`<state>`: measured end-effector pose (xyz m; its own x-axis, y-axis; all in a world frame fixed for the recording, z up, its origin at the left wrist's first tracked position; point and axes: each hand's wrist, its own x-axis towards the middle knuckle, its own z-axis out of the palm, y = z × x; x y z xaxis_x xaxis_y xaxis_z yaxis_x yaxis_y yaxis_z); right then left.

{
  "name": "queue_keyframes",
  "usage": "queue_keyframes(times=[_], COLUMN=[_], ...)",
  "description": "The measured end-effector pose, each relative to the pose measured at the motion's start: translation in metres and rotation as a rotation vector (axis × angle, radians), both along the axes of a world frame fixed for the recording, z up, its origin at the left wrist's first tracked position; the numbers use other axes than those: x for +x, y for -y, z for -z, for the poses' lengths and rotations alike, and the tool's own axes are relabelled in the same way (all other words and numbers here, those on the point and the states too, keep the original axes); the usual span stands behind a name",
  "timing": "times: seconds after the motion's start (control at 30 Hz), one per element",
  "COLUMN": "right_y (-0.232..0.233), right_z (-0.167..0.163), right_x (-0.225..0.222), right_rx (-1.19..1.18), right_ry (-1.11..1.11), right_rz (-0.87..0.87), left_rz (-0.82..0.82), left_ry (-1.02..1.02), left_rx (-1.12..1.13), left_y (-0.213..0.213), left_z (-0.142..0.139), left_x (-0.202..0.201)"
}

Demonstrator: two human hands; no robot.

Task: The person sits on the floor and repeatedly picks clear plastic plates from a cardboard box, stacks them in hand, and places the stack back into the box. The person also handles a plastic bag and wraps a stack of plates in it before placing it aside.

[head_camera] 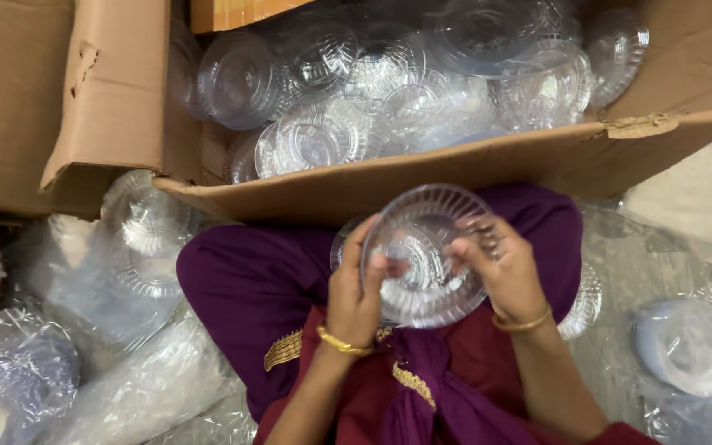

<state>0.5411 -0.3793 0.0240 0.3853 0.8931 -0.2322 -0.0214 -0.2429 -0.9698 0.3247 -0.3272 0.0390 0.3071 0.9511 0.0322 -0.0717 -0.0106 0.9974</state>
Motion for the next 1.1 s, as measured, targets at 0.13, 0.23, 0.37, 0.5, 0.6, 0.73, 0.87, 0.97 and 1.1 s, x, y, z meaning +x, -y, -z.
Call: queue_keyframes(times=[0.13,0.23,0.37,0.5,0.6,0.73,0.87,0.97,1.1], right_y=[-0.002,0.018,0.037,0.033,0.025,0.022,0.029,0.036,0.037], right_z=[-0.002,-0.006,0.009,0.022,0.019,0.015,0.012,0.004,-0.014], right_x=[0.035,0.071,0.065,0.036,0.027,0.034,0.058,0.072,0.059], right_rx=[0.326,0.249,0.084,-0.018,0.006,-0.001,0.062,0.137,0.084], right_ry=[-0.212,-0.217,-0.177,-0.291,-0.269,-0.251,-0.279,-0.341,-0.286], right_rz=[0.188,0.34,0.247,0.218,0.149,0.162,0.22,0.248,0.223], left_rz=[-0.121,-0.132,0.141,0.218,-0.012,-0.244,-0.372,-0.41,-0.395], left_ry=[-0.205,-0.127,0.141,0.18,0.088,0.028,-0.01,-0.009,0.04], left_rx=[0.11,-0.044,-0.427,-0.364,-0.357,-0.305,-0.315,-0.312,-0.295], left_y=[-0.026,-0.043,-0.024,-0.002,-0.007,-0.019,-0.029,-0.034,-0.034], left_z=[0.008,0.025,0.04,0.039,0.035,0.03,0.028,0.028,0.026], left_x=[-0.041,-0.046,-0.016,0.0,-0.009,-0.028,-0.041,-0.045,-0.042])
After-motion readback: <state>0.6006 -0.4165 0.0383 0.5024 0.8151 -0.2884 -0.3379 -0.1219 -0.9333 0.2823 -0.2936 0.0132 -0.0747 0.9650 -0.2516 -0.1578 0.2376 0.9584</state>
